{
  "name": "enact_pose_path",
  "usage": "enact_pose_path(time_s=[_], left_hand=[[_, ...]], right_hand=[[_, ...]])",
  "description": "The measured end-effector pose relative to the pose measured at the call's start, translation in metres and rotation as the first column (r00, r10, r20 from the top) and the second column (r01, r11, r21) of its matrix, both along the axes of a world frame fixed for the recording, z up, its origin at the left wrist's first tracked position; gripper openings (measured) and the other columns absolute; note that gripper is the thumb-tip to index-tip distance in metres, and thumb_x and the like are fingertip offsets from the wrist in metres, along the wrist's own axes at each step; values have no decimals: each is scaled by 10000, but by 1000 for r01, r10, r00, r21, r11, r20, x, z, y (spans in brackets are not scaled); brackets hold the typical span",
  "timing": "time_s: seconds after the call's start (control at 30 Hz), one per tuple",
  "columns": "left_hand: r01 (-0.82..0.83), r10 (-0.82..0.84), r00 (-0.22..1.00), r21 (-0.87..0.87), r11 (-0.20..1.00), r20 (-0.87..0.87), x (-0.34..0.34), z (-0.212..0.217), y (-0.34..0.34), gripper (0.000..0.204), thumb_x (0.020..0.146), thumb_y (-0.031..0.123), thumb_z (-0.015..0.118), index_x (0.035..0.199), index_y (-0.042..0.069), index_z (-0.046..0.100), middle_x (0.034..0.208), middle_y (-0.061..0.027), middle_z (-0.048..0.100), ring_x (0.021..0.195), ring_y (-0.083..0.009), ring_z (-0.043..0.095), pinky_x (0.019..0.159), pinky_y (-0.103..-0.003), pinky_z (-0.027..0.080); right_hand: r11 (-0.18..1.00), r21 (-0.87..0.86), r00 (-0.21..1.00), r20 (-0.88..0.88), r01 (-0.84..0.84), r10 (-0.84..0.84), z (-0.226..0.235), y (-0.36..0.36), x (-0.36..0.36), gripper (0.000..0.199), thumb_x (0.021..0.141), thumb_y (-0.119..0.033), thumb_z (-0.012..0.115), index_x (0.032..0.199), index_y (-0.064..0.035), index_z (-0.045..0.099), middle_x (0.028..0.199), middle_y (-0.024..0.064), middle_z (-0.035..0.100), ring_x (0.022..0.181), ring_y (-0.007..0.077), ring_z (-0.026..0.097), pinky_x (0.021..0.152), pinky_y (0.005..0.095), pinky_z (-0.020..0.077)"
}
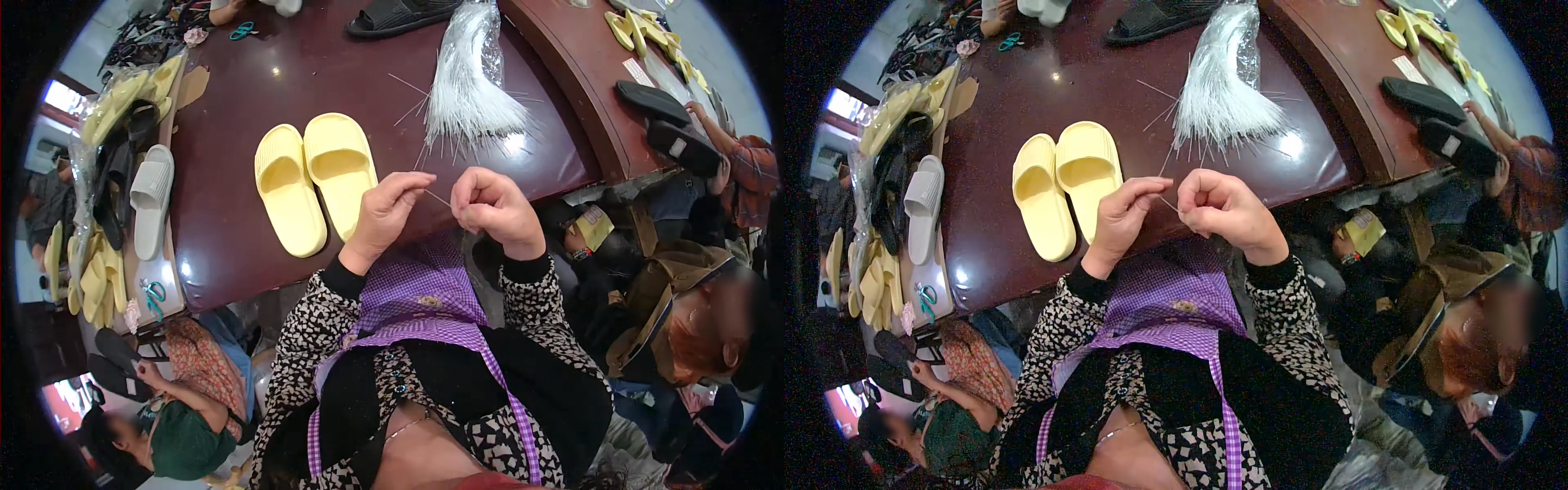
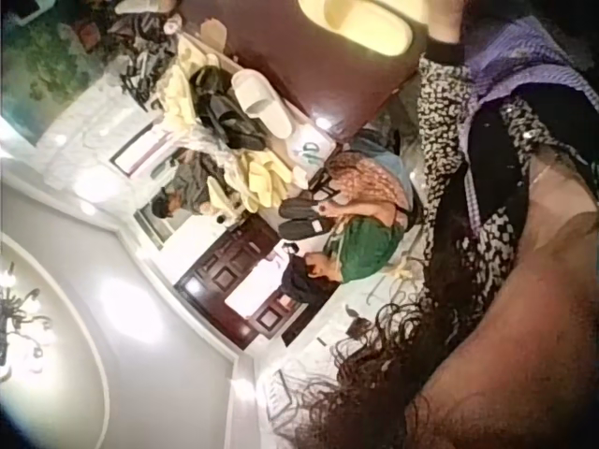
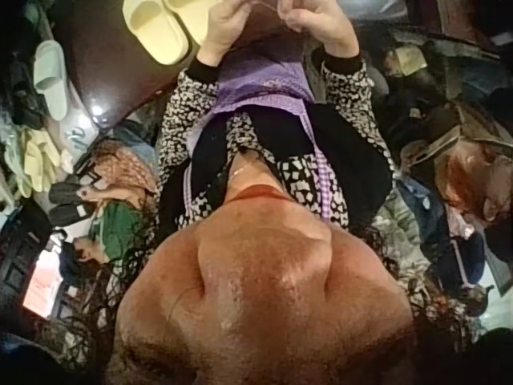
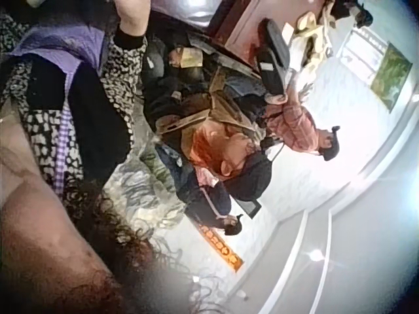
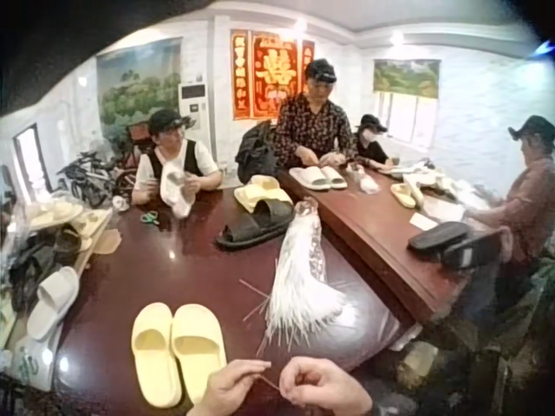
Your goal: The person pairs slippers together by taking plastic ties from a bundle and threading them through pairs of slippers by hand to fasten them together.
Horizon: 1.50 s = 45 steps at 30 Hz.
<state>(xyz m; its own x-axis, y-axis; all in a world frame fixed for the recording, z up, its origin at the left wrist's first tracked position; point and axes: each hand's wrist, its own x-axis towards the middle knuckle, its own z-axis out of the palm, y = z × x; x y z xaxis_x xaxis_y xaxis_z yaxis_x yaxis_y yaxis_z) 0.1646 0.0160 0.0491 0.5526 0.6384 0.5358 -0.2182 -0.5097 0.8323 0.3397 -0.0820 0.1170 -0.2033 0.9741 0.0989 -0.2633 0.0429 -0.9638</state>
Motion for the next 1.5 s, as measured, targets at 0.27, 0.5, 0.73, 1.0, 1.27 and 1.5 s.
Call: enact_pose_path(time_s=[0.27, 0.5, 0.73, 1.0, 1.27, 1.5], left_hand=[[-55, 135, 975, -397, 916, 176, -11, -19, -11, 102, 933, 53, 500, 971, -9, 571, 818, -54, 609, 739, -119, 576, 708, -245, 478], [9, 242, 925, -653, 758, 294, -40, -16, -24, 94, 921, 55, 502, 958, -15, 552, 731, -36, 564, 657, -104, 531, 656, -238, 462], [-44, 428, 835, -733, 678, 346, -108, -23, -28, 90, 917, 46, 487, 933, 10, 567, 623, -7, 461, 560, -114, 439, 598, -294, 448], [-162, 623, 638, -711, 684, 453, -178, -12, -42, 93, 915, 51, 488, 931, -2, 563, 623, -13, 454, 569, -129, 434, 585, -294, 429], [-249, 580, 724, -644, 724, 372, -167, 13, -54, 103, 916, 37, 480, 951, -10, 564, 673, -34, 533, 601, -112, 502, 605, -260, 460], [-329, 407, 911, -490, 807, 59, -105, 31, -69, 111, 904, 29, 534, 955, -38, 605, 772, -19, 609, 689, -62, 553, 627, -194, 462]], right_hand=[[798, 479, 706, 416, 366, -573, -43, 83, 39, 279, 867, -106, 560, 1123, -4, 514, 973, 141, 612, 891, 253, 591, 772, 330, 454], [772, 628, -268, 763, 92, -589, -78, 107, 55, 509, 911, -279, 509, 1349, -52, 382, 1395, 129, 419, 1303, 348, 358, 1056, 484, 259], [796, 591, -339, 780, 127, -525, -90, 123, 66, 539, 926, -342, 465, 1375, -64, 356, 1422, 116, 386, 1336, 328, 311, 1082, 495, 215], [776, 622, -358, 752, 109, -553, -107, 121, 74, 556, 923, -366, 471, 1377, -66, 355, 1440, 113, 363, 1346, 312, 301, 1088, 489, 210], [693, 646, 321, 614, 321, -721, -13, 70, -9, 245, 875, -156, 594, 1061, 0, 627, 1073, 133, 644, 976, 261, 612, 858, 361, 461], [802, 596, 820, 442, 34, -363, -8, 32, -131, 129, 800, 37, 608, 919, 12, 653, 881, 115, 647, 824, 188, 615, 727, 264, 488]])
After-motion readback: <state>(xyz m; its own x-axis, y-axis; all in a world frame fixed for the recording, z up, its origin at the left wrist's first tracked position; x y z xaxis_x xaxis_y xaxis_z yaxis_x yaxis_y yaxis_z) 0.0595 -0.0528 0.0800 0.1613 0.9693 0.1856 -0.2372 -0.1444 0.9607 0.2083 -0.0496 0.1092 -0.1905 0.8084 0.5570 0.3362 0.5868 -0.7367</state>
